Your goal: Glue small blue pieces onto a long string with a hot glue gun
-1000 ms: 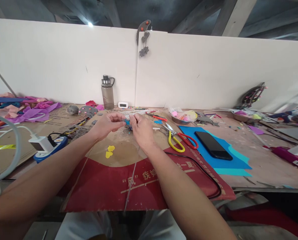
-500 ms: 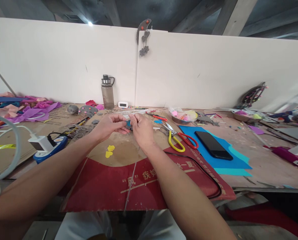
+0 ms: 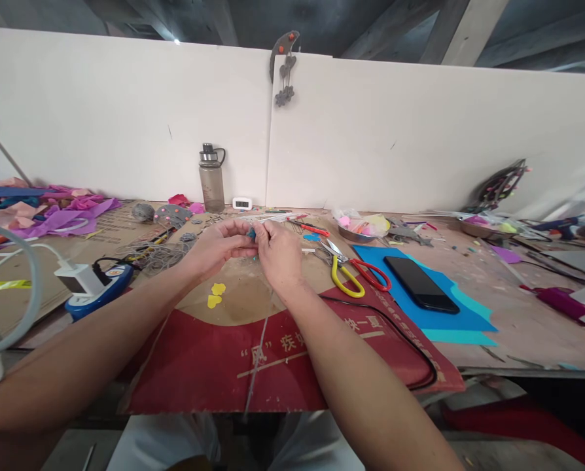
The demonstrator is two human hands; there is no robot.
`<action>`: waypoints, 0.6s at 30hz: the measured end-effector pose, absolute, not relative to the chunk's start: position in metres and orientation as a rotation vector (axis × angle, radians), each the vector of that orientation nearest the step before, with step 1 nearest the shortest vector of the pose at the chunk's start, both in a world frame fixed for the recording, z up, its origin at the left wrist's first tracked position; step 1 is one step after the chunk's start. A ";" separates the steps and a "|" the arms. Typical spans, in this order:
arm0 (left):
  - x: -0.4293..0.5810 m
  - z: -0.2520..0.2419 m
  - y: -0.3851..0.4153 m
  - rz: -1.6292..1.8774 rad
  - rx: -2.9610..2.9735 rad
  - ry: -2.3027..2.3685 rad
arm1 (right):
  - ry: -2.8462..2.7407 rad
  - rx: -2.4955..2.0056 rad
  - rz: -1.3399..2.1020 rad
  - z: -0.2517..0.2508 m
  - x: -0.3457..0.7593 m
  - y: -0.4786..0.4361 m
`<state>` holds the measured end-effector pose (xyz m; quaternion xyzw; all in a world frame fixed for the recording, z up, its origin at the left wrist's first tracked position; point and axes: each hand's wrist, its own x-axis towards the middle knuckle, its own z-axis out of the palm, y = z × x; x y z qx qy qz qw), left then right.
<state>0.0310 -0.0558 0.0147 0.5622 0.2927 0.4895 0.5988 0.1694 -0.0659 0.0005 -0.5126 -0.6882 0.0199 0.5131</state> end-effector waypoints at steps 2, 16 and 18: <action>0.031 0.015 -0.057 1.130 1.295 0.598 | -1.654 -1.228 0.038 0.000 0.169 -0.066; 0.024 0.015 -0.046 1.107 1.431 0.821 | -1.744 -1.173 0.100 0.002 0.171 -0.066; 0.025 0.016 -0.047 1.117 1.390 0.834 | -1.746 -1.166 0.127 0.002 0.170 -0.067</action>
